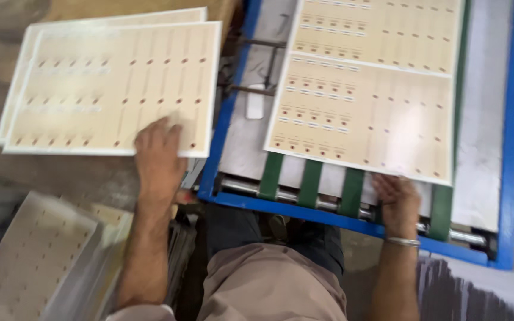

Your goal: The person repeatedly picks up sheets of paper from a stack on the left and places them onto a conveyor belt on the right. The sheets are fed through rollers and collected in a pile. The person maintains a steady rhythm, handling the papers one by one throughout the clip.

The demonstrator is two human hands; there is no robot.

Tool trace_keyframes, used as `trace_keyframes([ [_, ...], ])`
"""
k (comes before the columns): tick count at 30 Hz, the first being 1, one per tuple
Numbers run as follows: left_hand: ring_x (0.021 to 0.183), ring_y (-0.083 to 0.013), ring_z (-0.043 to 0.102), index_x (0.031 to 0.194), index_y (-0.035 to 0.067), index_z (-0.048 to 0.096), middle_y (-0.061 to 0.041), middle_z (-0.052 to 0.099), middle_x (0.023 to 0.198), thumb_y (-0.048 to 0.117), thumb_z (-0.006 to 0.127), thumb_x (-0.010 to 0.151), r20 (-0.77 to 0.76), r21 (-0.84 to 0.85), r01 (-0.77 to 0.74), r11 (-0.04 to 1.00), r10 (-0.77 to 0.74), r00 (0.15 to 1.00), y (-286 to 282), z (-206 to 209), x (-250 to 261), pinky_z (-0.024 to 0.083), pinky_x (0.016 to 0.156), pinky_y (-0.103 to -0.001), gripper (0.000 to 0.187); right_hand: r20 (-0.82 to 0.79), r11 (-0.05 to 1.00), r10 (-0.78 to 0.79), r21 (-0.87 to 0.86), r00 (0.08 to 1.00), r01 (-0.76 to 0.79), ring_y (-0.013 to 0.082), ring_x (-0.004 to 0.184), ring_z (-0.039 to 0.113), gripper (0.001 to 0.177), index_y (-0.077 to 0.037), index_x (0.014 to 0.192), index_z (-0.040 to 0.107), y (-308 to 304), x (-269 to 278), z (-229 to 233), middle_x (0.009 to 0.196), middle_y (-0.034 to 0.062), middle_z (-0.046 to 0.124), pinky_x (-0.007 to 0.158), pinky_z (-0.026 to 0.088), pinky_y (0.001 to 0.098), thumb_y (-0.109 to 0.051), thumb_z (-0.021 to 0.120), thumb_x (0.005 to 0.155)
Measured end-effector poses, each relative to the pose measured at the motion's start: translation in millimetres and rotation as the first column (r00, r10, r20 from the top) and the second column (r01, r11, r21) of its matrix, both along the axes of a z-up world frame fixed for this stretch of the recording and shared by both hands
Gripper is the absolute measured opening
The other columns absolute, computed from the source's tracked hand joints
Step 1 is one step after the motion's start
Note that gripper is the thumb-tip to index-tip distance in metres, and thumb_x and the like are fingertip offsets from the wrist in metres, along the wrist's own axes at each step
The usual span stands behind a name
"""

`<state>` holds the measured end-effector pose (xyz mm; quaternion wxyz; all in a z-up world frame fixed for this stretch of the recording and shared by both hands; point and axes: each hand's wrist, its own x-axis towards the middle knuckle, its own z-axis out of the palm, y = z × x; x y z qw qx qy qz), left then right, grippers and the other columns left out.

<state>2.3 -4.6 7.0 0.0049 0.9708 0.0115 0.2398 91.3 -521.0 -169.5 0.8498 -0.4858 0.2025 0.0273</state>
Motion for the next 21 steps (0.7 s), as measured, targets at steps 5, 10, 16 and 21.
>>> trace_keyframes([
  [5,0.134,-0.0372,0.054,0.135,0.003,0.062,-0.019,0.061,0.139,0.006,0.075,0.074,-0.09,-0.01,-0.036,0.999,0.035,0.995,-0.2,-2.3,1.4,0.041,0.112,-0.052,0.062,-0.089,0.997,0.067,-0.03,0.994,-0.07,0.0318,0.105,0.072,0.039,0.005,0.136,0.052,30.2,-36.8,9.9,0.123,0.025,0.068,0.089,0.063,0.0399,-0.02,0.051,0.106],
  [10,0.127,-0.0356,0.058,0.133,0.005,0.065,-0.017,0.066,0.136,0.008,0.076,0.072,-0.166,-0.049,0.029,0.998,-0.037,0.985,16.5,9.6,-1.2,0.045,0.106,-0.049,0.062,-0.076,0.992,0.125,0.007,0.989,-0.125,0.0324,0.105,0.072,0.042,0.007,0.136,0.05,47.0,-47.8,24.0,0.122,0.0248,0.068,0.088,0.062,0.0399,-0.021,0.053,0.105],
  [16,0.113,-0.0362,0.067,0.131,0.009,0.07,-0.017,0.072,0.123,0.01,0.07,0.097,-0.102,-0.386,-0.083,0.919,0.047,0.994,24.3,33.6,-8.9,0.054,0.1,-0.047,0.034,-0.044,0.955,0.288,-0.06,0.957,-0.29,0.0315,0.107,0.072,0.045,0.006,0.137,0.052,94.0,-41.9,84.4,0.124,0.0218,0.069,0.089,0.063,0.0405,-0.021,0.055,0.101],
  [21,0.117,-0.0381,0.062,0.132,0.002,0.064,-0.019,0.068,0.127,0.0,0.069,0.077,-0.218,-0.239,0.203,0.95,-0.256,0.942,-67.5,13.3,-7.4,0.047,0.107,-0.047,0.056,0.236,0.738,0.666,-0.07,0.707,-0.672,0.0265,0.115,0.071,0.051,0.0,0.142,0.046,161.9,-54.3,101.6,0.13,0.0131,0.065,0.093,0.064,0.0376,-0.015,0.061,0.096],
])
